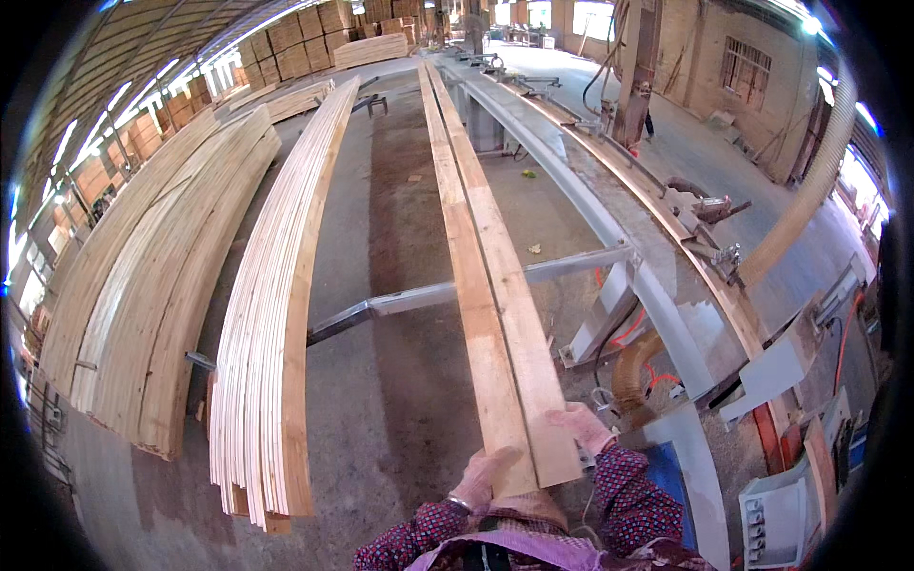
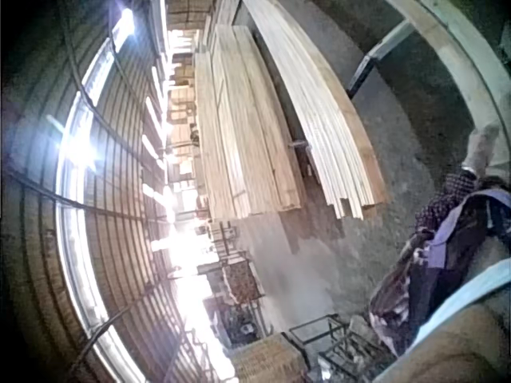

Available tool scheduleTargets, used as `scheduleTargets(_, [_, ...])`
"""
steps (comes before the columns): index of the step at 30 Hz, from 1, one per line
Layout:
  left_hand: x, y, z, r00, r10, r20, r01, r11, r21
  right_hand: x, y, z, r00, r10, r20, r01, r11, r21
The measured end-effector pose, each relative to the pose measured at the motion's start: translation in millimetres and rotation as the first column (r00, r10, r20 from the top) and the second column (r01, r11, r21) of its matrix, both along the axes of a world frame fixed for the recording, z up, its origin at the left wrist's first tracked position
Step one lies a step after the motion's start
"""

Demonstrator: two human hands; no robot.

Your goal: The person repeatedly picks up long wooden planks from a conveyor and stacks them in a pile on the floor. They handle the planks one at a time, aligning them carefully before placing them down.

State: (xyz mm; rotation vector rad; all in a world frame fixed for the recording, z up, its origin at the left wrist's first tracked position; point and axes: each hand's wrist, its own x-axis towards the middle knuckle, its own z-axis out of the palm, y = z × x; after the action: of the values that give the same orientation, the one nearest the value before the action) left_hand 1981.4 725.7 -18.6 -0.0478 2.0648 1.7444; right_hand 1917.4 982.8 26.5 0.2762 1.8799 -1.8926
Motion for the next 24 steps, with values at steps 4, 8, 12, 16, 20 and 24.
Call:
scheduleTargets(4, [3, 1, 51, 0.956, 0.206, 0.207, -0.224, 0.972, 0.065, 2, -26, -1, 0.998, -0.039, -0.044, 0.044, 0.993, 0.112])
scheduleTargets(8, [1, 9, 91, 0.864, 0.358, 0.354, -0.306, 0.932, -0.195, 3, -40, -1, 0.983, 0.1, -0.154, 0.029, 0.743, 0.668])
scheduleTargets(12, [-5, 23, 133, 0.89, 0.289, 0.352, -0.29, 0.956, -0.051, 13, -85, 69, 0.978, 0.21, -0.018, -0.106, 0.566, 0.818])
scheduleTargets(16, [15, 47, 57, 0.979, 0.202, -0.009, -0.147, 0.742, 0.654, 11, -94, 50, 0.903, 0.426, 0.059, -0.237, 0.379, 0.894])
scheduleTargets(20, [15, 45, 66, 0.885, 0.308, -0.35, -0.07, 0.829, 0.555, 14, -114, 87, 0.895, 0.439, 0.085, -0.225, 0.279, 0.934])
scheduleTargets(24, [19, 81, -3, 0.971, 0.236, 0.033, -0.233, 0.915, 0.328, 8, -79, 44, 0.833, 0.552, -0.044, -0.216, 0.397, 0.892])
